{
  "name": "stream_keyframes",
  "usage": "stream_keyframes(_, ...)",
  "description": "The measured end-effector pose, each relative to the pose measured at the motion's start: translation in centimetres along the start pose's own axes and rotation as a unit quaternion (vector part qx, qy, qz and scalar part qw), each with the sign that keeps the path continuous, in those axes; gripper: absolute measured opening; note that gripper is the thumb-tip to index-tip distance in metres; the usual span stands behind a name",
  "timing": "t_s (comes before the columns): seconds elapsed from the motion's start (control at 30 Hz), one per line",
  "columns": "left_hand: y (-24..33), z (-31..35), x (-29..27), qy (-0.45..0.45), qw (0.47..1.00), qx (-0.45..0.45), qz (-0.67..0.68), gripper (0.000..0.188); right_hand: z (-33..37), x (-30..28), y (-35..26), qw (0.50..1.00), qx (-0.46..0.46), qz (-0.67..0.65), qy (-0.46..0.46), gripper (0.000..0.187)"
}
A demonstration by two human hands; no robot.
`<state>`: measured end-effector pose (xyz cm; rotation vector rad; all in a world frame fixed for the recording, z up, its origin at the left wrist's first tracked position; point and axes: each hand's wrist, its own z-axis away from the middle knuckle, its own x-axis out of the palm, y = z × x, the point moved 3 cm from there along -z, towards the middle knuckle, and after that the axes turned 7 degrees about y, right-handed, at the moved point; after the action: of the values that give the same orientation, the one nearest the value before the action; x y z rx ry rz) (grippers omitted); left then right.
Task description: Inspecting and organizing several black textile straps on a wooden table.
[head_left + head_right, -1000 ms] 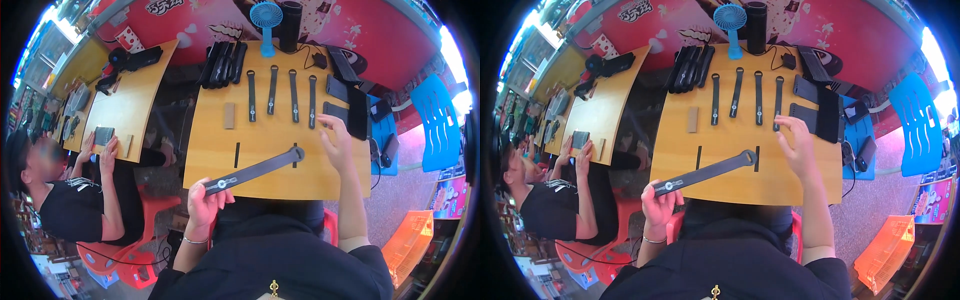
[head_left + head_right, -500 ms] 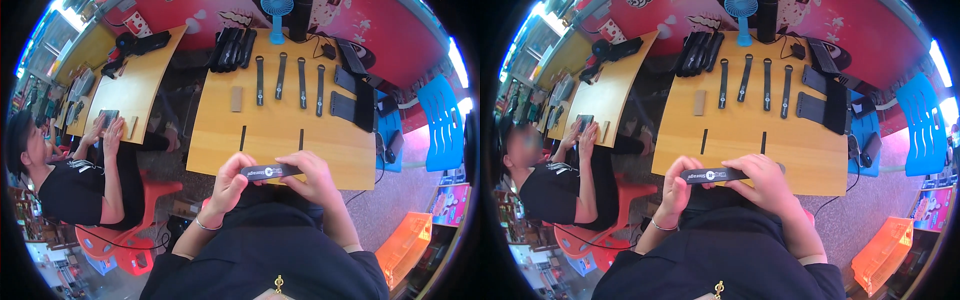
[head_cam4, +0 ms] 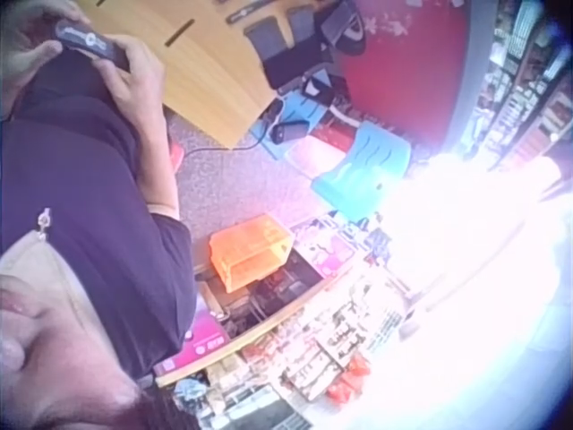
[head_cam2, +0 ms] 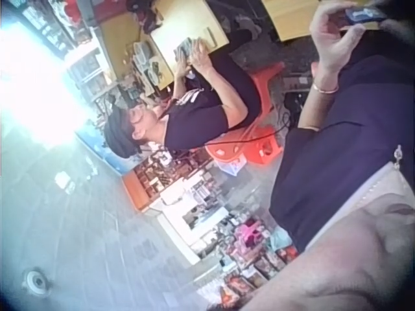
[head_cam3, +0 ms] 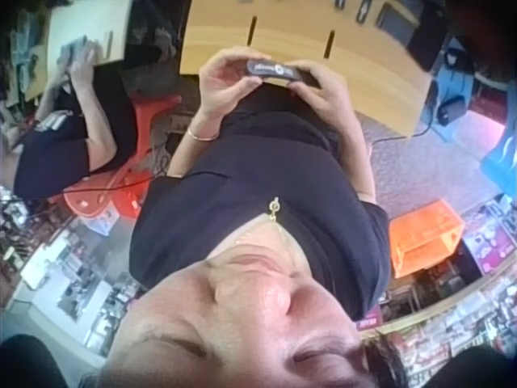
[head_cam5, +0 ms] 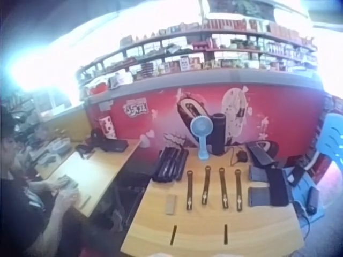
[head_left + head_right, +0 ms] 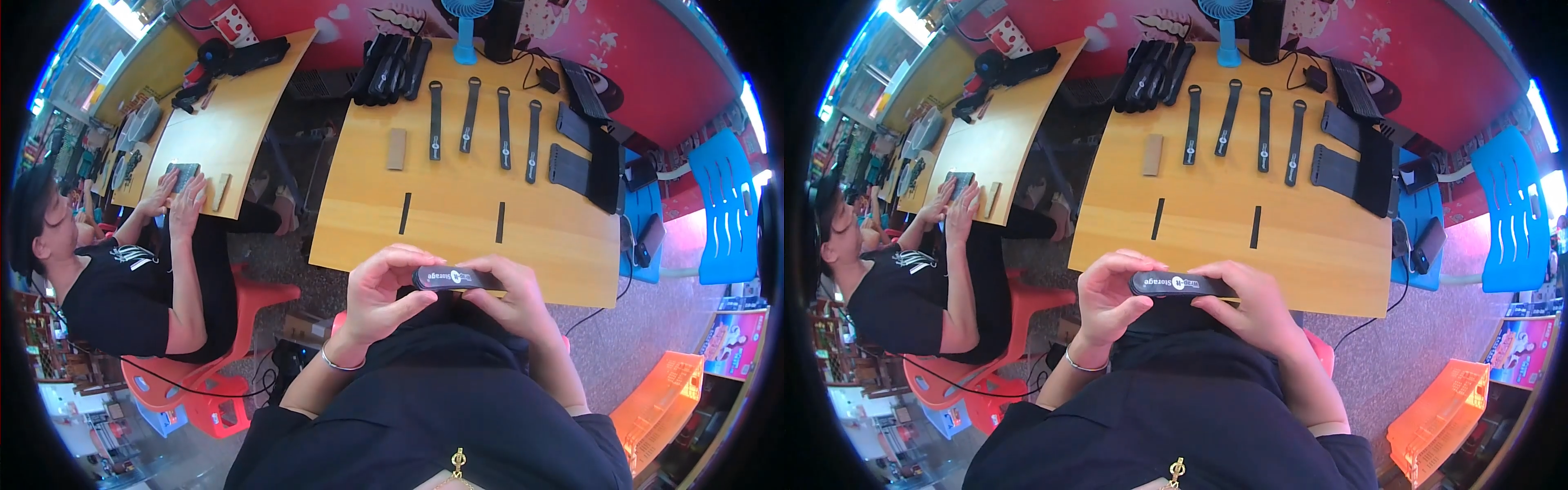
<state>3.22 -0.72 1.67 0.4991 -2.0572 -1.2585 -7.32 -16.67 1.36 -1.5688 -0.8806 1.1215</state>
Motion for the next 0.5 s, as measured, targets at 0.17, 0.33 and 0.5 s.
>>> stream_keyframes(0.17,-0.1,0.3,-0.1,0.029,0.999,-0.019,-0.020,0.032,-0.4,-0.4,-0.7,0.991,-0.088,0.095,0.043,0.035)
stream_keyframes(0.33,0.2,0.4,0.1,-0.011,0.989,0.037,-0.142,0.033,-0.9,-0.2,-2.8,0.972,-0.194,0.103,0.079,0.038)
stream_keyframes(0.5,0.5,0.3,0.1,-0.030,0.976,0.076,-0.203,0.033,-1.1,0.7,-3.3,0.968,-0.212,0.118,0.063,0.039)
